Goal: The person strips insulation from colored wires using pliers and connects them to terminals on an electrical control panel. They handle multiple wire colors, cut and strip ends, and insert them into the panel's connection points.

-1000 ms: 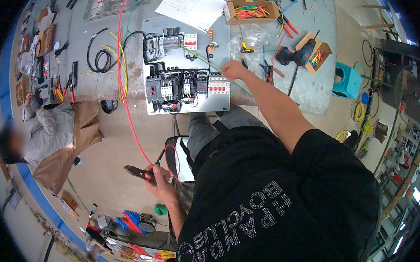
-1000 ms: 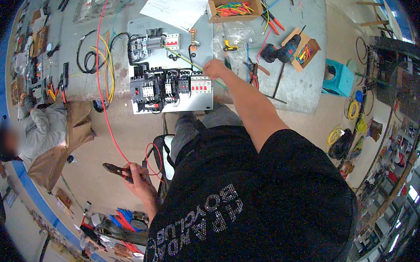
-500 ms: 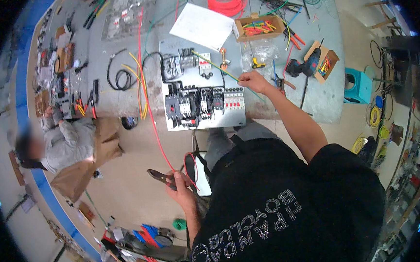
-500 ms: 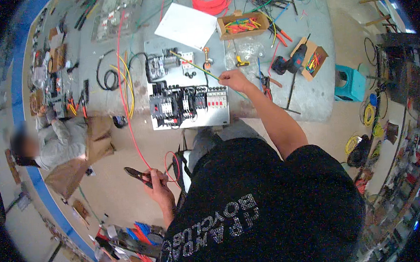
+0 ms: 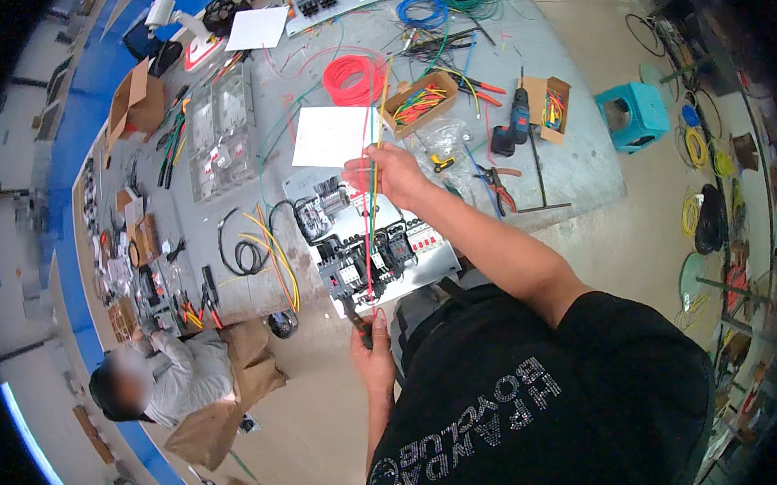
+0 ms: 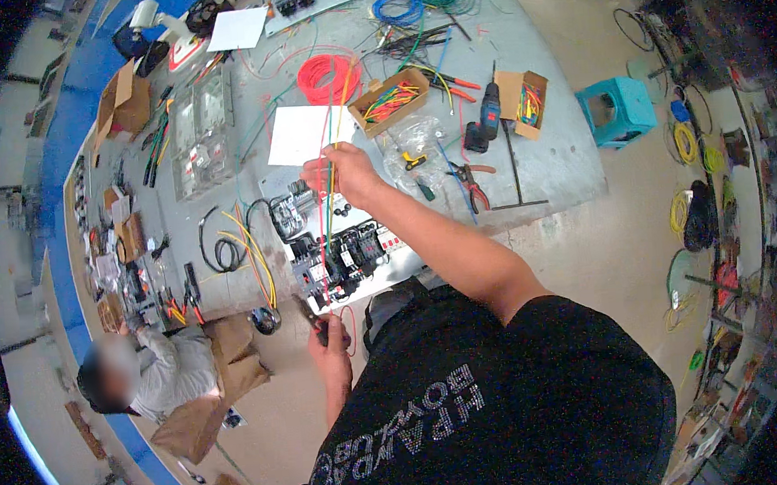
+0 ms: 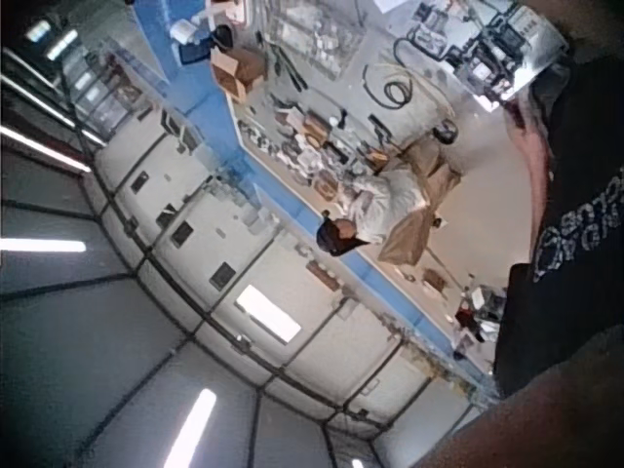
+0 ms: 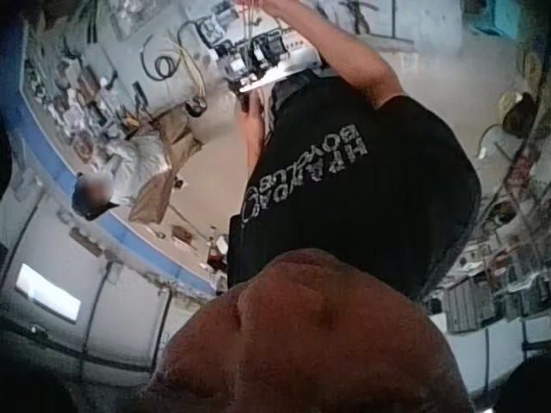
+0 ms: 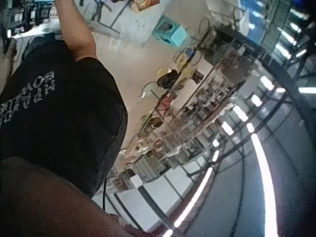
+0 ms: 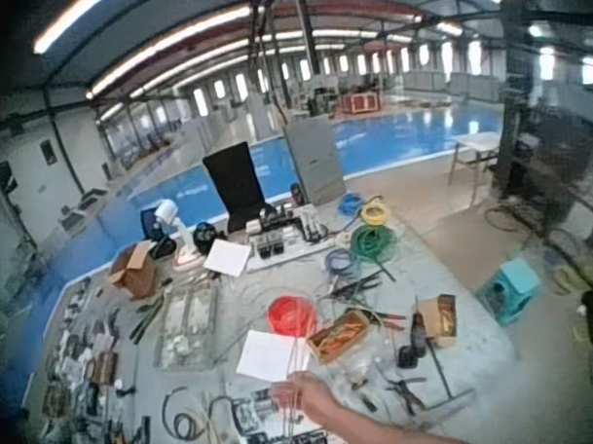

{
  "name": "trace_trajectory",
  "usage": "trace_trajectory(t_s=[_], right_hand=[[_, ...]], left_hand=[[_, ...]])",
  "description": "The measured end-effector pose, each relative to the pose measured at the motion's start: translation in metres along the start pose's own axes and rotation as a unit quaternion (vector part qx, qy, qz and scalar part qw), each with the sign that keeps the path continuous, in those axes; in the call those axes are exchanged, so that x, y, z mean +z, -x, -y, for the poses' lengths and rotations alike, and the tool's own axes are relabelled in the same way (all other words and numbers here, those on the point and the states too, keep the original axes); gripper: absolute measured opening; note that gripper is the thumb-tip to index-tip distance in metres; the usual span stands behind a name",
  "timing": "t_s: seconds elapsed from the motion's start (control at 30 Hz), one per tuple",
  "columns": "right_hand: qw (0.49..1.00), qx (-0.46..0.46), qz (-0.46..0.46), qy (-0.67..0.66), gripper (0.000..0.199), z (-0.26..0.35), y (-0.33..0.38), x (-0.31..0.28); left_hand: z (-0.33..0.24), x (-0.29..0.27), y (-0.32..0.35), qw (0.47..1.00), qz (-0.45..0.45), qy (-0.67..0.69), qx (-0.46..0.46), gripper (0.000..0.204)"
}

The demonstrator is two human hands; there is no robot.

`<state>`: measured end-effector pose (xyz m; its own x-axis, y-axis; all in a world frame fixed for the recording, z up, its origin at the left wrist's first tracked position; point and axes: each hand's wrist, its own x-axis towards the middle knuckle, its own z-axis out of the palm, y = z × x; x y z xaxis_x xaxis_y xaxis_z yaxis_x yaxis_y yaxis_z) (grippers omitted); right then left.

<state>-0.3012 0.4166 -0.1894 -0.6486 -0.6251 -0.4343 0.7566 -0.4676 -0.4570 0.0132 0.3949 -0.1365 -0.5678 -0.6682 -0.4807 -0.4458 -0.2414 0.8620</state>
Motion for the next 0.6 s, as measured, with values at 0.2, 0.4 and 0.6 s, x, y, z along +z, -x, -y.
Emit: trace_trajectory(t_s=[0.2,0.4,0.6], right_hand=[[0.986,-0.145,-0.081,-0.028,0.016,0.047,-0.001,-0.015],[0.972,-0.225,-0.067,0.015,0.014,0.088,0.035,0.013],[0.954,-0.286,0.007,0.089,0.018,0.123,0.101,0.06]], left_hand=[[0.029,-0.004,-0.019,0.987,0.159,-0.025,-0.004,0.022],[0.027,0.001,-0.038,0.964,0.264,0.025,-0.019,0.026],[0.033,-0.019,-0.055,0.944,0.256,0.197,-0.059,0.02]])
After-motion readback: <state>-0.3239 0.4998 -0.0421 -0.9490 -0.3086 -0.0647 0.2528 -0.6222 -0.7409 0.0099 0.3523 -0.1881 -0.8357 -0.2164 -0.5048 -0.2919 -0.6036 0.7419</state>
